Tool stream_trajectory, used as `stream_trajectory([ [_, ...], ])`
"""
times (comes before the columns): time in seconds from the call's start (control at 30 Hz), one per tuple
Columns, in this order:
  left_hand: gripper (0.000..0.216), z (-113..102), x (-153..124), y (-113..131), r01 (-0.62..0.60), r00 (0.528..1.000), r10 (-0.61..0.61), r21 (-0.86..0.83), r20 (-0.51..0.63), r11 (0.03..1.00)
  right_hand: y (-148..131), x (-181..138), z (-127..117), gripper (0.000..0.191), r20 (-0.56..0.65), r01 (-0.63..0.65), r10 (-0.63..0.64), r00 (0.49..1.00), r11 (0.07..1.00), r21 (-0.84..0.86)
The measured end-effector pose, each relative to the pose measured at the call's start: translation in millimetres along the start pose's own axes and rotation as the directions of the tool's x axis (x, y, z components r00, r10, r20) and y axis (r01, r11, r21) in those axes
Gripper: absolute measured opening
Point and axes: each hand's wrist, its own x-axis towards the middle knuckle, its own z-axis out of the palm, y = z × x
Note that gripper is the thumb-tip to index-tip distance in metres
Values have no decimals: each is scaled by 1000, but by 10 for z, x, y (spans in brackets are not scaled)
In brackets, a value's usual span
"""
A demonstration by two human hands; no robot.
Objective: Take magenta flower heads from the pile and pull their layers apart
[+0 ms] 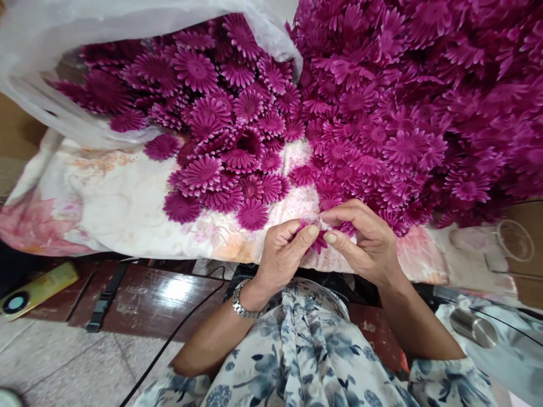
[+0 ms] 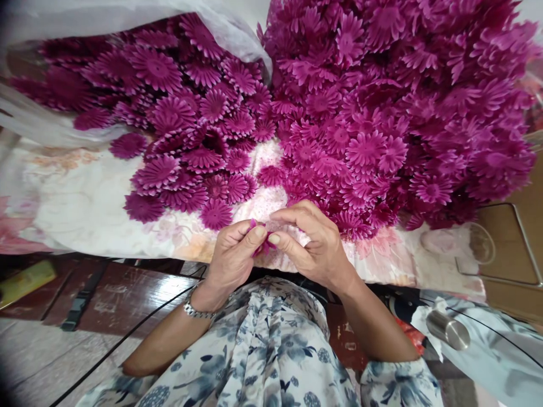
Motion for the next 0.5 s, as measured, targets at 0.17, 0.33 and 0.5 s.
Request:
stream_trajectory([
  [0.17,48,8,-16,-33,49,999,-49,1,3,999,3,30,25,6,98,40,-46,994,997,68],
  [0.33,50,-17,-41,-38,147,989,-148,-89,-3,985,31,-13,63,5,79,12,-14,997,1000,26],
  [0.5,43,-31,-40,4,100,994,-103,-98,-22,990,33,-49,69,4,72,27,-26,997,1000,-15],
])
